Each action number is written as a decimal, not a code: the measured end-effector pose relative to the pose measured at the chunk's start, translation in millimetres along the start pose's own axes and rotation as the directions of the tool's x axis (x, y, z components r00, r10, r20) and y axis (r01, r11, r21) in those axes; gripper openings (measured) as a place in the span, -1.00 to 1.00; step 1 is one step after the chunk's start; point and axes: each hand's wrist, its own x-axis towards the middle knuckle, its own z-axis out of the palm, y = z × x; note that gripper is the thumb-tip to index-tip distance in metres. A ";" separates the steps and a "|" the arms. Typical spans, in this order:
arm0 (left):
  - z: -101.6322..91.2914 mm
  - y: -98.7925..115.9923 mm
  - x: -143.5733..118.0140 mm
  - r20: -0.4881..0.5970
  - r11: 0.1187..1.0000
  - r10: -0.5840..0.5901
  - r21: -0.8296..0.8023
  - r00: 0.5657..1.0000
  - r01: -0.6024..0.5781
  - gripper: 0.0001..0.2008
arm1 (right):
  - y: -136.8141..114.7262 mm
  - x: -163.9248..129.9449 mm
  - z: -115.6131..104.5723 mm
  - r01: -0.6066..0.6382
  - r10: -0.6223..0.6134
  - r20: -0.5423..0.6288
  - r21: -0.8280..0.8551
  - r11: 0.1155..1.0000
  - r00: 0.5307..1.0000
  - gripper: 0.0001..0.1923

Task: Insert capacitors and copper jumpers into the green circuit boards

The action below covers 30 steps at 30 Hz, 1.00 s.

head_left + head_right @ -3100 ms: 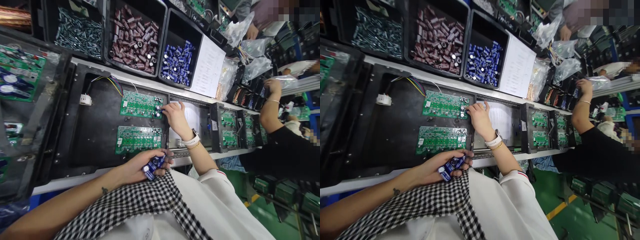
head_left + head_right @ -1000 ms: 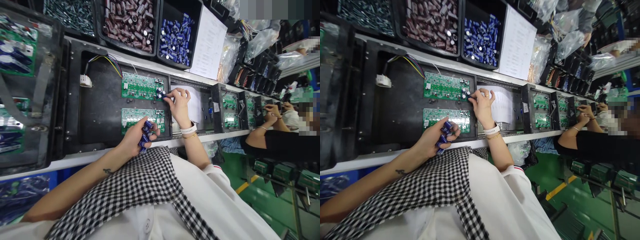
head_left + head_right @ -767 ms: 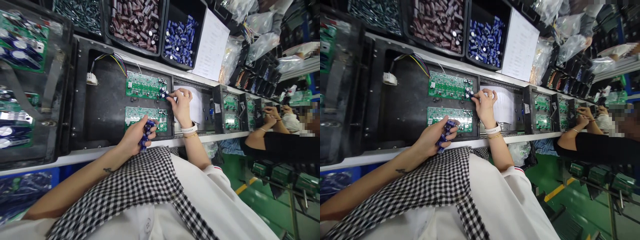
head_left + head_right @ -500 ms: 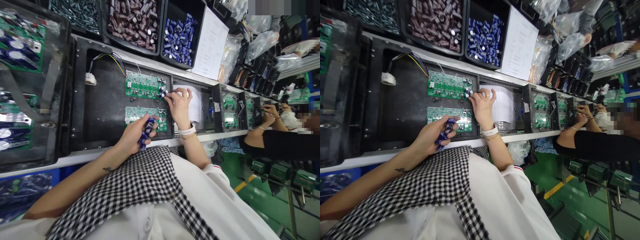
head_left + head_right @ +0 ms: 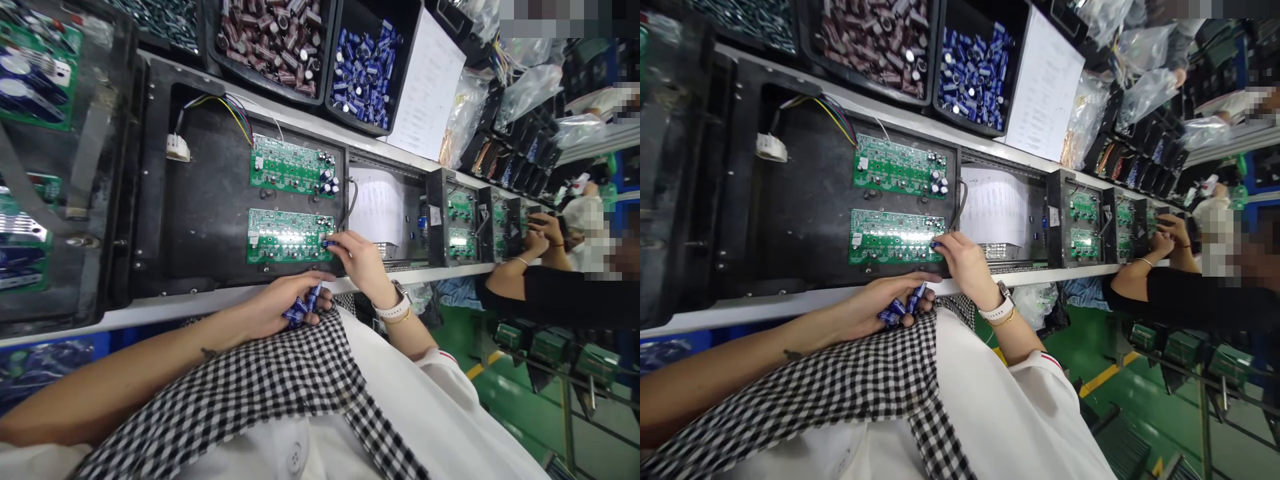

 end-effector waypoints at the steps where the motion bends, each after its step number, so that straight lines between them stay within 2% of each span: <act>1: -0.8 -2.0 -0.1 0.000 1.000 0.001 0.017 1.000 -0.001 -0.75 | 1.4 1.1 1.8 0.003 -0.002 0.012 -0.042 0.999 1.000 -0.78; 5: -2.5 -5.9 -1.6 0.034 0.997 0.041 0.061 0.999 -0.043 -0.90 | -4.2 5.6 2.8 0.020 -0.010 0.046 -0.226 0.974 0.999 -0.74; 9: -2.0 -5.6 -3.4 0.018 0.999 0.043 0.027 0.999 -0.044 -0.79 | -8.0 8.3 3.5 0.060 -0.036 0.073 -0.362 0.930 0.997 -0.70; 12: -2.6 -4.3 -3.6 0.046 0.996 0.073 -0.056 0.996 -0.070 -0.87 | -5.5 8.3 8.0 0.101 -0.073 0.084 -0.403 0.910 0.994 -0.67; 15: -3.6 -2.9 -3.4 0.053 0.991 0.103 -0.096 0.993 -0.098 -0.86 | -6.4 3.8 7.5 0.119 -0.105 0.061 -0.325 0.938 0.993 -0.67; 18: -2.9 -2.8 -3.5 0.034 0.986 0.145 -0.090 0.989 -0.141 -0.77 | -17.5 -9.2 -4.9 0.053 -0.056 -0.023 -0.113 0.992 0.998 -0.65; 20: -1.3 -4.0 -2.8 0.034 0.984 0.155 -0.089 0.987 -0.151 -0.72 | -27.3 -20.7 -16.0 0.045 -0.048 0.048 0.059 0.997 0.998 -0.68; 22: 0.7 -6.1 -1.3 0.027 0.986 0.139 -0.098 0.990 -0.136 -0.74 | -32.7 -30.0 -23.1 0.048 -0.068 0.141 0.145 0.988 0.988 -0.77; 23: 1.4 -7.1 -0.6 0.015 0.988 0.123 -0.100 0.992 -0.121 -0.77 | -32.5 -32.6 -24.0 0.046 -0.066 0.144 0.142 0.989 0.987 -0.80; 27: -0.3 -6.9 -3.3 -0.048 0.997 0.074 -0.020 0.996 -0.075 -0.79 | -16.0 -29.0 -12.3 0.043 -0.043 0.007 0.036 0.998 0.999 -0.80; 30: -6.8 -2.0 -12.9 -0.053 0.997 0.031 0.076 0.998 -0.027 -0.74 | -3.8 -20.3 -0.1 0.069 -0.069 0.030 -0.025 0.997 0.997 -0.78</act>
